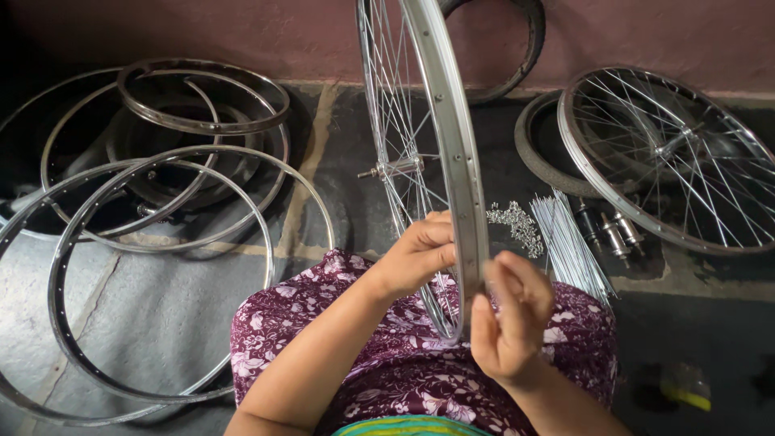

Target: The person inserts metal spokes into a bicycle rim and hub, then secures each spoke with a nipple. They repeat this process around the wheel, occasionally rotating the rim to access different holes.

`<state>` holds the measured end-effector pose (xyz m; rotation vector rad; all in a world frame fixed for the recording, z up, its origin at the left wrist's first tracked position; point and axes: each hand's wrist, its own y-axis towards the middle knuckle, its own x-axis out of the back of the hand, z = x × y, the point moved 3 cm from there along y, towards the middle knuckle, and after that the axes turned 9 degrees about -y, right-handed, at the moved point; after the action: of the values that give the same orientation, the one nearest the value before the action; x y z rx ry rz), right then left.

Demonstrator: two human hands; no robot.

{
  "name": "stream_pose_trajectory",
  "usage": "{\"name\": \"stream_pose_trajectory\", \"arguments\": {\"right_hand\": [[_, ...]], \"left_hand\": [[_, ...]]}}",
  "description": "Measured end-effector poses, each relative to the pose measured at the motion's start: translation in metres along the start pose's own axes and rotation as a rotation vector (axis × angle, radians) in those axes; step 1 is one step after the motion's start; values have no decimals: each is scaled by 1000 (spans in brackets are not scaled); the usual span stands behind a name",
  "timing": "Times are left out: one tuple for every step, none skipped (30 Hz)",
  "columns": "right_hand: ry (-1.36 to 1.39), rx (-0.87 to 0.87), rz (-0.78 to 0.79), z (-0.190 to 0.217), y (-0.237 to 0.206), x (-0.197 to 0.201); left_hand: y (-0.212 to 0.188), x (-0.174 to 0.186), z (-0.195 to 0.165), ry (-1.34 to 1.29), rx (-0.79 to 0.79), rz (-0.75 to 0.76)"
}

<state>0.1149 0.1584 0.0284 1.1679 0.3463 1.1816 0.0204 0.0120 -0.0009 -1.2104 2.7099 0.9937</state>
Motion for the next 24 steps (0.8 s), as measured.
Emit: {"name": "stream_pose_trajectory", "arguments": {"right_hand": [[101,-21,-25,-5,-2,-1],[202,-42,-47,-9,-3,0],[304,-64,-68,-14,-3,1],[331,-59,-61,-17,-3,1],[358,-52,-57,-21,-2,3],[386,-46,-52,-24,-1,3],[409,-39,-54,-28,0,3],[433,-31,-56,-31,1,2],[458,-24,-60,-34,3,0],[449,7,-63,-35,4,-2],[441,39,-68,-37,4,-4],[434,74,-74,-38,4,-6],[424,84,-49,-40,4,-8],[413,95,-25,-42,2,-11],[401,105,0,-44,0,-12],[375,131,-38,-46,-3,-12],[351,154,-75,-47,-7,-13],[326,173,-110,-50,-10,-13],[342,167,-87,-53,-15,-14],[355,160,-67,-56,-20,-16],[366,151,-49,-60,-25,-17],[348,225,-84,-61,-30,-18],[327,297,-122,-63,-36,-21],[302,371,-163,-65,-42,-23]], "left_hand": [[1,-1,-2,55,-22,27],[2,-1,-4,111,-44,51],[3,0,-4,75,-27,56],[3,1,-5,41,-11,62],[4,1,-4,8,5,69],[4,2,-2,-89,68,49],[4,2,0,-184,129,29],[4,2,3,-277,190,8],[6,2,3,-212,135,11],[7,2,3,-147,84,15],[8,1,4,-80,32,19],[7,2,5,-2,4,32],[7,2,5,76,-24,47],[5,4,6,153,-50,62],[4,5,7,169,-39,61],[1,7,9,185,-28,59],[-1,9,11,199,-16,56],[-2,12,15,21,74,27],[-3,13,20,-161,165,0],[-4,13,24,-345,257,-25],[-3,13,25,-310,241,-28],[-2,12,25,-277,227,-29],[1,10,24,-245,215,-26],[4,9,24,-209,215,-53]]}}
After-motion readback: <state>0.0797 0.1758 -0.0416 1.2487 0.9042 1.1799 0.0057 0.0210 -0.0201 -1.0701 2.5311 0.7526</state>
